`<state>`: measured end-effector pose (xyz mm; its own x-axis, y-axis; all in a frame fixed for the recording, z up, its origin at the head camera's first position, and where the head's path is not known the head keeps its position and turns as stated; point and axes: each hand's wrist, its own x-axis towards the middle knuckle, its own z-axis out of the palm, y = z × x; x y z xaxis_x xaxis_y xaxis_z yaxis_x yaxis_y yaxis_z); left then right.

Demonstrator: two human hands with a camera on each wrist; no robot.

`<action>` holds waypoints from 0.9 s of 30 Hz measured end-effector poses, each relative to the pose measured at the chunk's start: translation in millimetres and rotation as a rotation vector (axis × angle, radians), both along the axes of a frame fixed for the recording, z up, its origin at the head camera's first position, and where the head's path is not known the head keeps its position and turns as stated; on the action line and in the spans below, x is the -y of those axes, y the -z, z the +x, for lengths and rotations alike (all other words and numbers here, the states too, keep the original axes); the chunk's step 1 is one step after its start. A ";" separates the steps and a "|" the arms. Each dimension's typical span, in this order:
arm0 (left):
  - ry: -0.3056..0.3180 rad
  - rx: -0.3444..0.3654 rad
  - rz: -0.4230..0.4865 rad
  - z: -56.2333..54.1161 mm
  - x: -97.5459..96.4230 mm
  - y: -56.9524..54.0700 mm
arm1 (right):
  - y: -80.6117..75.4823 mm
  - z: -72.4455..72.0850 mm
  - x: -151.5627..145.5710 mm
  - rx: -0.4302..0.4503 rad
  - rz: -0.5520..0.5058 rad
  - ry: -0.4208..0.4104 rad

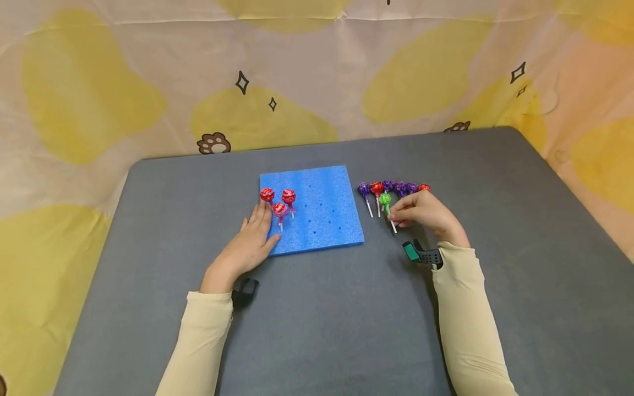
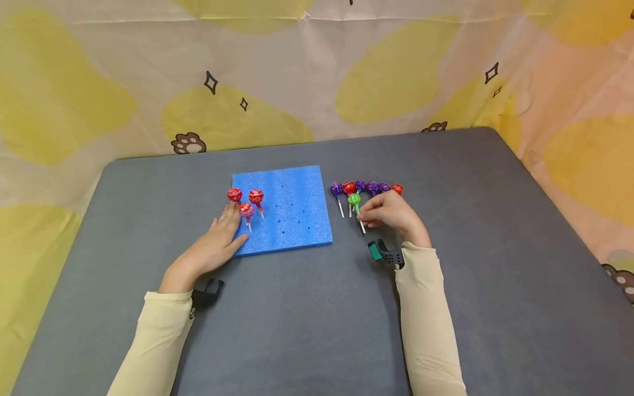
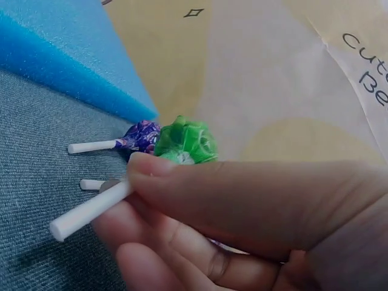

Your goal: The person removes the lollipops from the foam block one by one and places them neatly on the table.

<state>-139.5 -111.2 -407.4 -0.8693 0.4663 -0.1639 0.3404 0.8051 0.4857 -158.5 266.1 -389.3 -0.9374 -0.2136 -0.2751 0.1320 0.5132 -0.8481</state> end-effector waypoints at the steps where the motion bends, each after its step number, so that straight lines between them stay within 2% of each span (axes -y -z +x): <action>1: 0.000 -0.001 0.000 -0.1 0.0 -0.1 | 0.5 -0.6 0.1 0.005 0.002 -0.002; 12: -0.003 -0.006 0.000 0.1 0.0 1.0 | 6.7 -0.9 -0.3 0.073 0.000 -0.001; 21: -0.005 0.001 -0.001 0.2 -0.1 2.3 | 6.9 -1.3 3.4 0.061 0.011 -0.019; 27: -0.002 0.006 0.000 -0.4 -0.6 1.3 | 6.5 -2.7 7.9 0.071 0.004 -0.077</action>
